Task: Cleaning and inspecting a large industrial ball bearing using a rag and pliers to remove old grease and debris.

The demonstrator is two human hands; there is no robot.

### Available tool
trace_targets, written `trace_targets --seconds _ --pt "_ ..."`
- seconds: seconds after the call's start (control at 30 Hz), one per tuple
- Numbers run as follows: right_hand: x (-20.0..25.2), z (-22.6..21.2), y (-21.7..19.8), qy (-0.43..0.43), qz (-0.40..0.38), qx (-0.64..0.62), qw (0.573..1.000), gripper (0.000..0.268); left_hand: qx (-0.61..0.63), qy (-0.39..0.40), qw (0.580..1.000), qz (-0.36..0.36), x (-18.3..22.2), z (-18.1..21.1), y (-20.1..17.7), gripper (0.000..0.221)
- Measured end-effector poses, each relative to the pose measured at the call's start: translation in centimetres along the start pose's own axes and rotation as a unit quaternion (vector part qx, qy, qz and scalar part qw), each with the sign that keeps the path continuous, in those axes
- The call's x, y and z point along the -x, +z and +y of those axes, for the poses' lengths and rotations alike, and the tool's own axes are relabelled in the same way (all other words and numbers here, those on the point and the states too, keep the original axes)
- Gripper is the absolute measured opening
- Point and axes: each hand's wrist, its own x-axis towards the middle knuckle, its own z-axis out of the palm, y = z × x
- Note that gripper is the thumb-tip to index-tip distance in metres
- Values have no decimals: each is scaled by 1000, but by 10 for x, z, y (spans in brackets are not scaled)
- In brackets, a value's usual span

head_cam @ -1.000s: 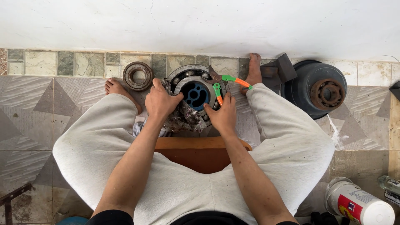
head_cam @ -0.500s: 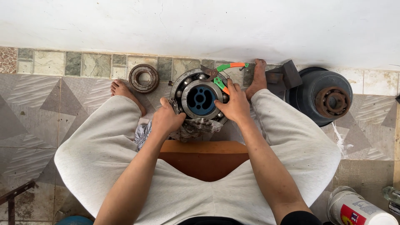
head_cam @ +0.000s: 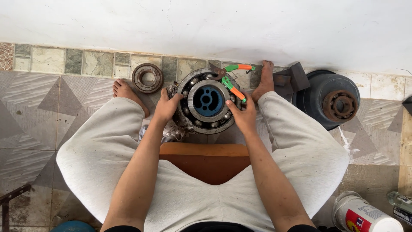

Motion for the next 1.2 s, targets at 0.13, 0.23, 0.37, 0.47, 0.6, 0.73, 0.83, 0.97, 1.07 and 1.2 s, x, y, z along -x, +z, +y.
trace_targets --seconds 0.13,0.23,0.37,0.47,0.6,0.73,0.83,0.97,1.07,1.2 --pt "7 10 12 88 6 -79 993 108 -24 -30 999 5 -11 -2 8 124" --pt "-16 24 3 59 1 -109 992 98 -42 -17 999 0 -11 -5 9 113" --pt "-64 23 -13 145 -29 -446 883 68 -25 0 1000 18 -16 -24 12 94" --pt "-87 20 3 158 -67 -426 888 60 -17 1 1000 17 -15 -15 11 97" --pt "-57 5 23 203 -103 -309 924 96 -28 -16 999 5 -15 -18 11 108" --pt "-65 32 24 208 -81 -351 909 62 -17 -36 999 -5 -1 -10 11 110" --pt "-64 6 16 201 -142 -323 914 71 -17 -65 998 -3 15 -7 10 108" --pt "-150 130 5 238 -230 -266 905 82 -21 -122 991 -45 39 21 6 119" --pt "-167 90 20 237 -253 -268 899 63 -23 -140 989 -44 40 24 6 109" --pt "-204 69 42 153 -231 -33 960 53 -12 -162 985 -51 30 33 6 116"
